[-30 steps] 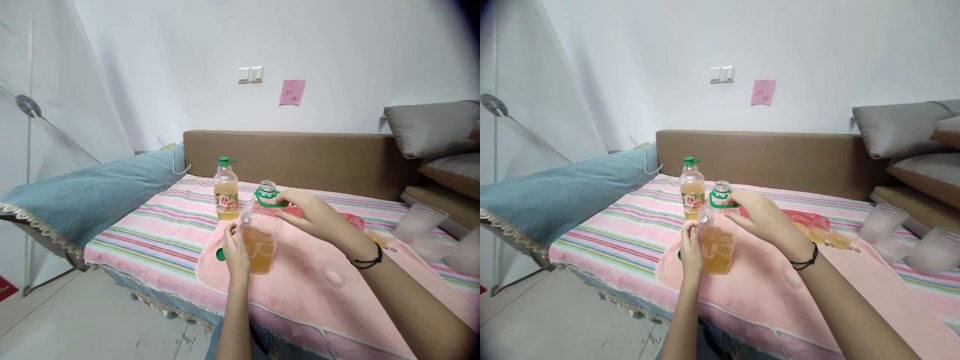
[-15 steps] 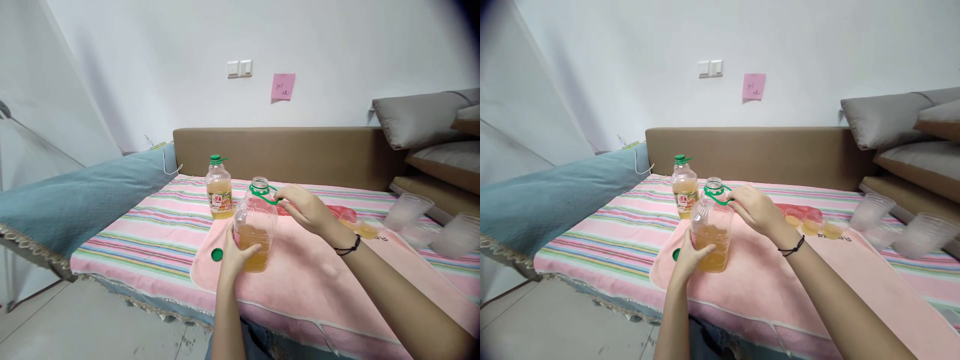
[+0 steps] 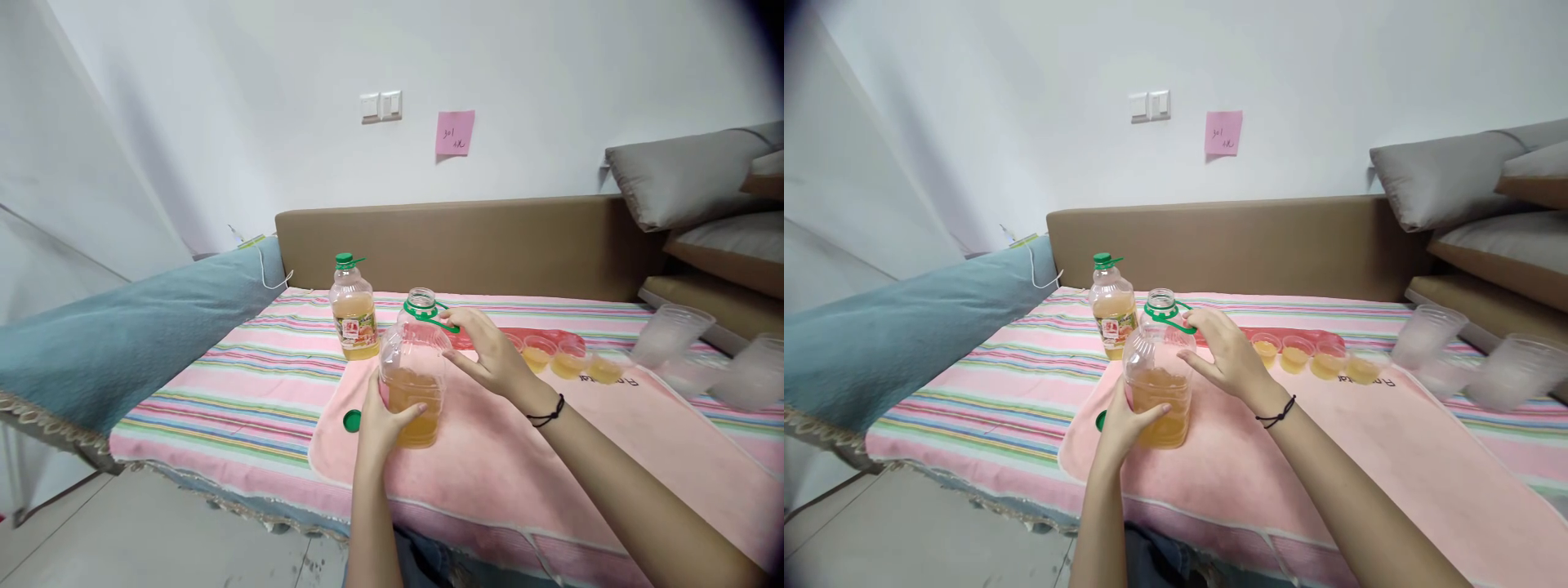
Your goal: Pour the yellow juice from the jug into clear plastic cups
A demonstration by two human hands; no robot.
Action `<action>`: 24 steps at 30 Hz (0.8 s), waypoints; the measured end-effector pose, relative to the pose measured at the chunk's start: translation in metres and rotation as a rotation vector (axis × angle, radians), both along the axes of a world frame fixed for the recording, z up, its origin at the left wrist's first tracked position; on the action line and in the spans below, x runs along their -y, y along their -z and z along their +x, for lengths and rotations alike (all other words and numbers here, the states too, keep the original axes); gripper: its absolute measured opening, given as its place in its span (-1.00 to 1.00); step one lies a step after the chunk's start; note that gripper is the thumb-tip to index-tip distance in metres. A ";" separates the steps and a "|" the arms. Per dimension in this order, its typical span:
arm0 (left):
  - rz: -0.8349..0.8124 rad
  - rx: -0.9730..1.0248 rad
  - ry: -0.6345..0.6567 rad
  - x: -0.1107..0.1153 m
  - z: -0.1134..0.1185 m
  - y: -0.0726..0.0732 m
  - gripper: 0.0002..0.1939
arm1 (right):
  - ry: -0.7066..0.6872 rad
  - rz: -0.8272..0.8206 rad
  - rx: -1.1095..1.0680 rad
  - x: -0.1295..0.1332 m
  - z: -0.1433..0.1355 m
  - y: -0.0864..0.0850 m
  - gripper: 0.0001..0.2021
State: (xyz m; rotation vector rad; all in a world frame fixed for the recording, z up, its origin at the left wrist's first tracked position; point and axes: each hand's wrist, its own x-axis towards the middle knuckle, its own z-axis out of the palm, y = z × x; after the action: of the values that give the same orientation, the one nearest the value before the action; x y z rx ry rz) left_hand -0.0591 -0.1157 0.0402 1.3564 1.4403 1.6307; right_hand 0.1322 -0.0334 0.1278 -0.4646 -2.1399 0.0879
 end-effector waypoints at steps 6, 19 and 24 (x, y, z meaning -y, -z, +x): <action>0.021 0.013 0.065 -0.001 -0.006 -0.001 -0.10 | -0.109 -0.062 -0.042 -0.002 -0.006 0.018 -0.41; 0.040 0.223 0.336 -0.026 -0.030 0.008 0.06 | -0.109 -0.024 -0.411 -0.012 -0.053 0.058 -0.35; 0.065 0.214 0.303 -0.029 -0.027 0.009 0.10 | -0.092 -0.032 -0.555 -0.016 -0.064 0.063 -0.46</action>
State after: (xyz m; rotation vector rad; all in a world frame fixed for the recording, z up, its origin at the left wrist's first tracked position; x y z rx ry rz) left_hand -0.0865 -0.0866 0.0309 1.3170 1.0134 1.5774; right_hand 0.0682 -0.0178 0.0644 -0.3131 -1.6141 0.2706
